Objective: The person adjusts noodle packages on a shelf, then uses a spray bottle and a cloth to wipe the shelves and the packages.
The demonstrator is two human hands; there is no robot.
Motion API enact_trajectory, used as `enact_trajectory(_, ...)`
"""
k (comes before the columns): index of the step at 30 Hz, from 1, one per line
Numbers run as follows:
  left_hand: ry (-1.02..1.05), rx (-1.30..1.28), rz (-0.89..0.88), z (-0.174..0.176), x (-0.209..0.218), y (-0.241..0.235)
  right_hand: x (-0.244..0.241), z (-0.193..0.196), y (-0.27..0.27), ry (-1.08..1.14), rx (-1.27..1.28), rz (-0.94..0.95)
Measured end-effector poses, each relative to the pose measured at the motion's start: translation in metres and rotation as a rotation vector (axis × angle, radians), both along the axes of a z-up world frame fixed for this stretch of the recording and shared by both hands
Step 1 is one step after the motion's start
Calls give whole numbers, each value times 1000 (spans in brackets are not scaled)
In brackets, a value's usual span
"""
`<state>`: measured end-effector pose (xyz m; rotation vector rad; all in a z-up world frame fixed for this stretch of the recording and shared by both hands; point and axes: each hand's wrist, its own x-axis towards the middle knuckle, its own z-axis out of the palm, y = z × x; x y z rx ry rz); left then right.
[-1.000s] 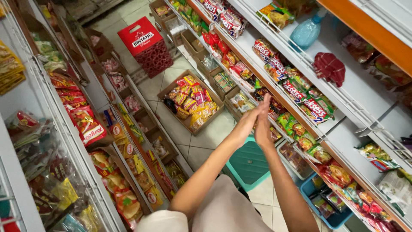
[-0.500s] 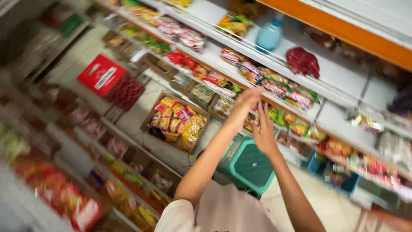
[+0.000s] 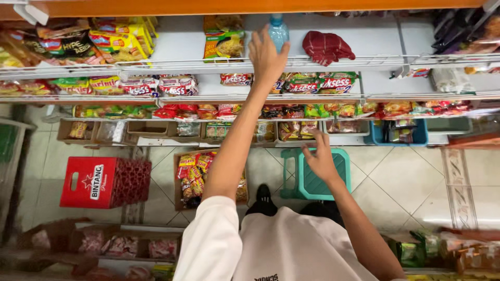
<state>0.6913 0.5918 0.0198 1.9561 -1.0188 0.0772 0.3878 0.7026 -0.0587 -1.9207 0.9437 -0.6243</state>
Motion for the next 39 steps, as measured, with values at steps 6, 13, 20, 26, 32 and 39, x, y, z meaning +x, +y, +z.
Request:
enact_trajectory(6,-100,107,-31,-17,25,-43,-17,-33,2,-62,49,50)
enact_trajectory(13,-733,61,-364,-27,24,-35,-23,-41,-4,31,2,-37)
enact_trajectory(20,-595,-239,-356,-15,-21,33,9,-19,-26,-221,54,-22)
enact_trajectory(26,-65,-386,-328,9,-88,123,52,39,-59,-197,-320,-27)
enact_trajectory(32,207,-118,-103,-3,-91,187,76,80,-148,100,-850,-227)
enact_trajectory(39,240,102,-27,-51,-69,218,113,82,-225,769,-358,-121)
